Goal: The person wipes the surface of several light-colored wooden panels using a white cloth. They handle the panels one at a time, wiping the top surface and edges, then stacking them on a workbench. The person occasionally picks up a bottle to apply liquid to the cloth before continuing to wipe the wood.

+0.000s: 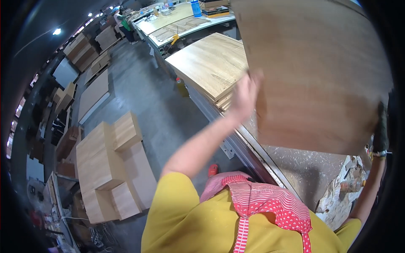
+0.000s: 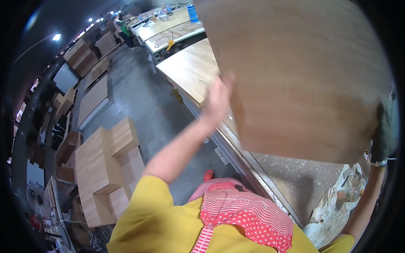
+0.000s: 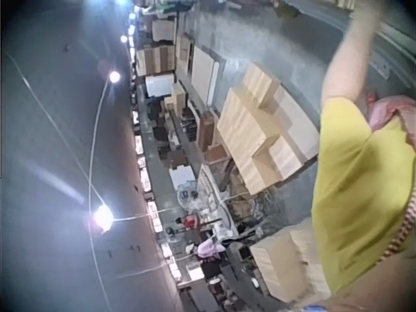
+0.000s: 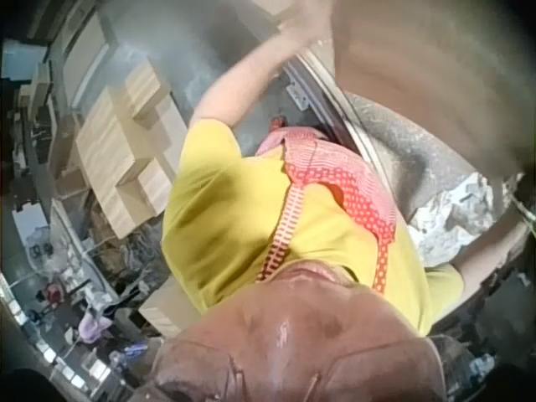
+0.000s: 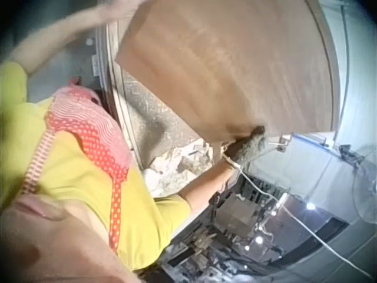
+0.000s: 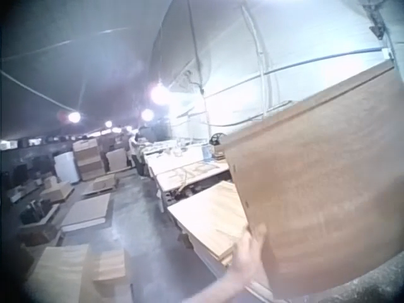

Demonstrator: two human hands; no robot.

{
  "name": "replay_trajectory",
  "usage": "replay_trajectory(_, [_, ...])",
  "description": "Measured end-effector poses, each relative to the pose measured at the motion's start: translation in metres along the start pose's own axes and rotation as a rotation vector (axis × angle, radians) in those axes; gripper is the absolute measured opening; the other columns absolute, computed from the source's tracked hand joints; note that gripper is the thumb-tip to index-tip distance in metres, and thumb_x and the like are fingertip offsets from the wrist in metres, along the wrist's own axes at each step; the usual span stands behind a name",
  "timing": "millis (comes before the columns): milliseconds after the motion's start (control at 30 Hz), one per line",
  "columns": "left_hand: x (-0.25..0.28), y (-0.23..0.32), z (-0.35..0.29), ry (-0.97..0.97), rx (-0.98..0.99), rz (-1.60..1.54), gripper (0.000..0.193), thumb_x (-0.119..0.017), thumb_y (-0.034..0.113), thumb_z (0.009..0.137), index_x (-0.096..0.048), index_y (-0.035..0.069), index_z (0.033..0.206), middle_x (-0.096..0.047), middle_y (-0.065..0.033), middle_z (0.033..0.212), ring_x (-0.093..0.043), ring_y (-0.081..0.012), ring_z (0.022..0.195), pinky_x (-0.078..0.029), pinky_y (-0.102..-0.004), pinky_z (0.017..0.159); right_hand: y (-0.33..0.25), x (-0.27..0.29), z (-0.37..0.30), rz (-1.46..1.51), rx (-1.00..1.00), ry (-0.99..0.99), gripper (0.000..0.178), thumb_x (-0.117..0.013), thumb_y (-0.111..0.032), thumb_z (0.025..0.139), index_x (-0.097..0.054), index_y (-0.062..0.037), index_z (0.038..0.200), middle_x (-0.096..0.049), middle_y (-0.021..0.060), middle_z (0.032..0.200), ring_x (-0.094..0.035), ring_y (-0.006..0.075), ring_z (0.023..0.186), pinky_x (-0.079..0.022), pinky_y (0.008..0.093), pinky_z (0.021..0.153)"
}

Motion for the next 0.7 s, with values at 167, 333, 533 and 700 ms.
replay_trajectory(167, [0.087,-0.016,0.183,-0.268,-0.049,0.236,0.046,-0.050,0.046,0.097,-0.059,0.001,0.107,-0.064,-0.0058,0.090,-0.057,-0.0120,0.081,-0.048,-0.0294,0.075,-0.007,-0.157,-0.005,0.417,-0.349,-0.094,0.052,-0.055,-0.040,0.095,-0.051,-0.0013,0.129,-0.055,0.0126,0.128,-0.053,0.0183,0.117,-0.042,0.0368,0.101])
replay_trajectory(333, [0.130,-0.075,0.219,-0.418,0.387,0.679,0.047,-0.046,0.043,0.096,-0.066,0.001,0.105,-0.067,-0.0137,0.086,-0.064,-0.0226,0.086,-0.048,-0.0342,0.079,-0.038,-0.306,-0.031,0.767,-0.850,-0.268,0.047,-0.060,-0.042,0.091,-0.058,-0.0030,0.118,-0.065,0.0100,0.102,-0.062,0.0141,0.094,-0.054,0.0344,0.078])
replay_trajectory(533, [0.215,-0.241,0.299,-0.504,0.053,0.771,0.051,-0.043,0.047,0.095,-0.065,0.002,0.099,-0.063,-0.0254,0.104,-0.059,-0.0421,0.101,-0.046,-0.0460,0.086,-0.024,-0.440,-0.041,0.492,-0.715,-0.329,0.041,-0.055,-0.040,0.094,-0.061,-0.0005,0.103,-0.062,0.0111,0.084,-0.059,0.0178,0.072,-0.050,0.0325,0.064])
replay_trajectory(700, [0.231,-0.293,0.333,-0.587,0.100,1.083,0.050,-0.037,0.047,0.097,-0.063,0.004,0.101,-0.064,-0.0260,0.101,-0.059,-0.0441,0.098,-0.045,-0.0503,0.087,-0.060,-0.508,-0.038,0.334,-0.805,-0.408,0.053,-0.056,-0.053,0.089,-0.062,-0.0005,0.087,-0.056,0.0065,0.064,-0.051,0.0148,0.055,-0.042,0.0278,0.051])
Point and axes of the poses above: each hand's wrist, its own z-axis towards the middle knuckle, its own x-axis out of the back of the hand, y = z × x, the point moved 4 cm from there along z, towards the middle knuckle
